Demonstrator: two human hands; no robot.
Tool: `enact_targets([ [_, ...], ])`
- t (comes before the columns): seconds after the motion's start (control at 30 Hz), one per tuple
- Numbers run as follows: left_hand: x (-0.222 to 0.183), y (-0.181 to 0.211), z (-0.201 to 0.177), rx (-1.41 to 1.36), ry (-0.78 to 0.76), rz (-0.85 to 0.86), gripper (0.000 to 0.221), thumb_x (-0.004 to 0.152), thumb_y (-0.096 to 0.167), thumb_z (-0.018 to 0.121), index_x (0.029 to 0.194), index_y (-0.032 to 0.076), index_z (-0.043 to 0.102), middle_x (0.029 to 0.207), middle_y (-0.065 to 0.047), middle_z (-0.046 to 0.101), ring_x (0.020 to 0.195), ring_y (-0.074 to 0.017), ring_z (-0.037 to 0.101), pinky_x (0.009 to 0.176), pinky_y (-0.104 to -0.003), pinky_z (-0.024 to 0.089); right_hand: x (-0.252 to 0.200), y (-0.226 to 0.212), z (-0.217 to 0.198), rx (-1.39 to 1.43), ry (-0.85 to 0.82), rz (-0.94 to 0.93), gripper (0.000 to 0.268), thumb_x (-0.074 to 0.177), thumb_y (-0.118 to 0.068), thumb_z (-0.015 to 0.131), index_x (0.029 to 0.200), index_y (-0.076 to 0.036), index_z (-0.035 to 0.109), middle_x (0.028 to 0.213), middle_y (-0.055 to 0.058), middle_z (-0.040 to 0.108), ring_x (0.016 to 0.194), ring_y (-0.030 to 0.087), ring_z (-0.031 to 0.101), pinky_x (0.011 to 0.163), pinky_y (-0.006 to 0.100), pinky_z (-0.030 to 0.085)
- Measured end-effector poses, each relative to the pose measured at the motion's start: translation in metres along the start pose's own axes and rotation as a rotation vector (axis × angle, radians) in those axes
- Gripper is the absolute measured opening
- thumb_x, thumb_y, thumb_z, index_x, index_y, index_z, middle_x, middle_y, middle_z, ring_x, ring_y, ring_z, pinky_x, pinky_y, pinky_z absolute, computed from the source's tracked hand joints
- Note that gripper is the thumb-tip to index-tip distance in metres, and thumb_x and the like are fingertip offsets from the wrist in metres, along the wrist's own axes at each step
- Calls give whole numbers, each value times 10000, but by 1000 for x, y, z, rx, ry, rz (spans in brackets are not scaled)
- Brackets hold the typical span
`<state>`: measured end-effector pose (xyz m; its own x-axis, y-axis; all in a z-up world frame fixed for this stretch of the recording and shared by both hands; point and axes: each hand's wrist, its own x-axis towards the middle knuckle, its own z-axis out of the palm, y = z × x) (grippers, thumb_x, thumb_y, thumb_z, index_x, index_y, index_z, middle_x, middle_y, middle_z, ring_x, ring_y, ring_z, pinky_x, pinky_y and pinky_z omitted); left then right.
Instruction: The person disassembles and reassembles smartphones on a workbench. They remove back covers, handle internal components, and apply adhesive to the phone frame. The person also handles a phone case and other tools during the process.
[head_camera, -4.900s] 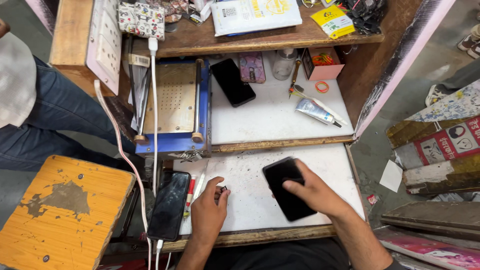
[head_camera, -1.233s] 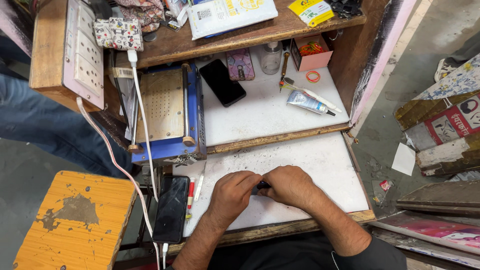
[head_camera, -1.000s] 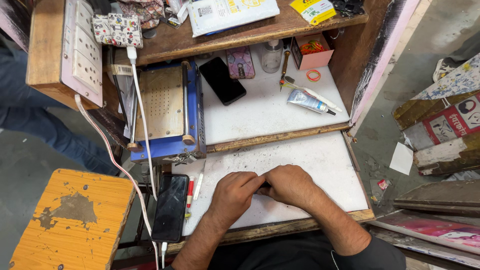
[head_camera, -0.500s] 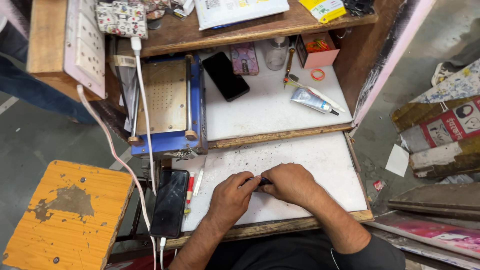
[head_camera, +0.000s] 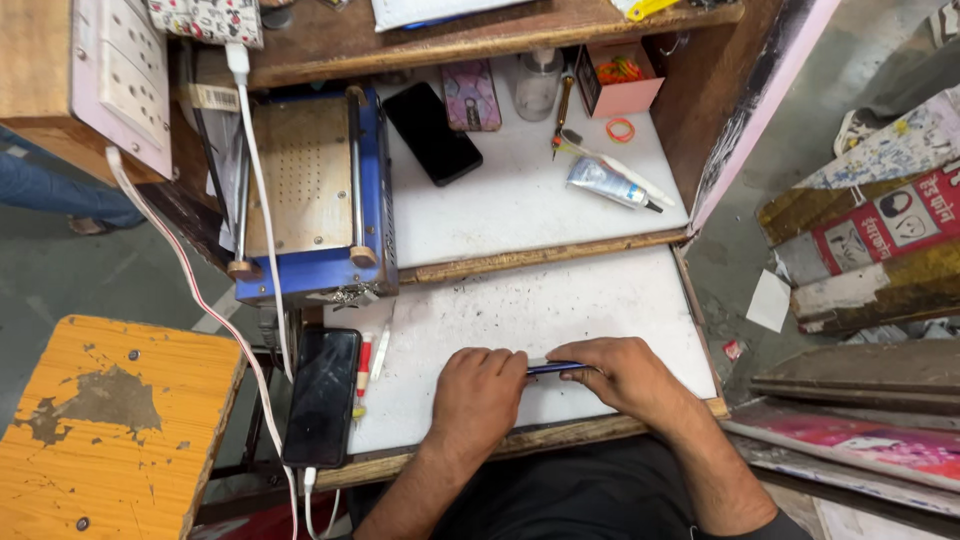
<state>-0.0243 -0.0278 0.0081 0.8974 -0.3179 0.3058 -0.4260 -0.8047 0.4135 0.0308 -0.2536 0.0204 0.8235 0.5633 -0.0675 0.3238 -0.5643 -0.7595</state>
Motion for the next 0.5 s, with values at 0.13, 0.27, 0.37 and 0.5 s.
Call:
enact_targets([
  [0.13, 12, 12, -2, 101, -92, 54, 128, 899, 194, 744, 956, 96, 686, 789, -60, 702, 735, -263, 695, 677, -428, 528, -3, -4, -3, -66, 50, -84, 323, 813, -95, 771, 1136, -106, 766, 1040, 96, 810, 949, 263, 770, 824, 347, 608],
  [0.27, 6, 16, -11, -61, 139, 46, 164, 898, 220, 783, 953, 99, 687, 887, -44, 754, 775, -228, 728, 654, -382, 545, -12, 1, -2, 217, 282, -66, 360, 731, -88, 845, 1083, -62, 771, 1026, 121, 812, 935, 235, 788, 808, 345, 620],
  [0.37, -6, 11, -14, -76, 326, 66, 262, 851, 175, 798, 1057, 61, 681, 953, -47, 750, 856, -225, 746, 716, -356, 569, -14, 9, 13, 402, 453, -198, 221, 918, -75, 724, 1133, -33, 752, 1128, 146, 781, 1070, 243, 751, 933, 349, 606],
  [0.5, -16, 10, -15, -125, 332, 68, 275, 852, 101, 798, 1094, 39, 683, 984, -69, 748, 855, -240, 743, 723, -368, 572, -15, 5, 30, 306, 501, -228, 189, 941, -143, 704, 1099, -58, 764, 1086, 115, 805, 1021, 228, 795, 871, 309, 655],
])
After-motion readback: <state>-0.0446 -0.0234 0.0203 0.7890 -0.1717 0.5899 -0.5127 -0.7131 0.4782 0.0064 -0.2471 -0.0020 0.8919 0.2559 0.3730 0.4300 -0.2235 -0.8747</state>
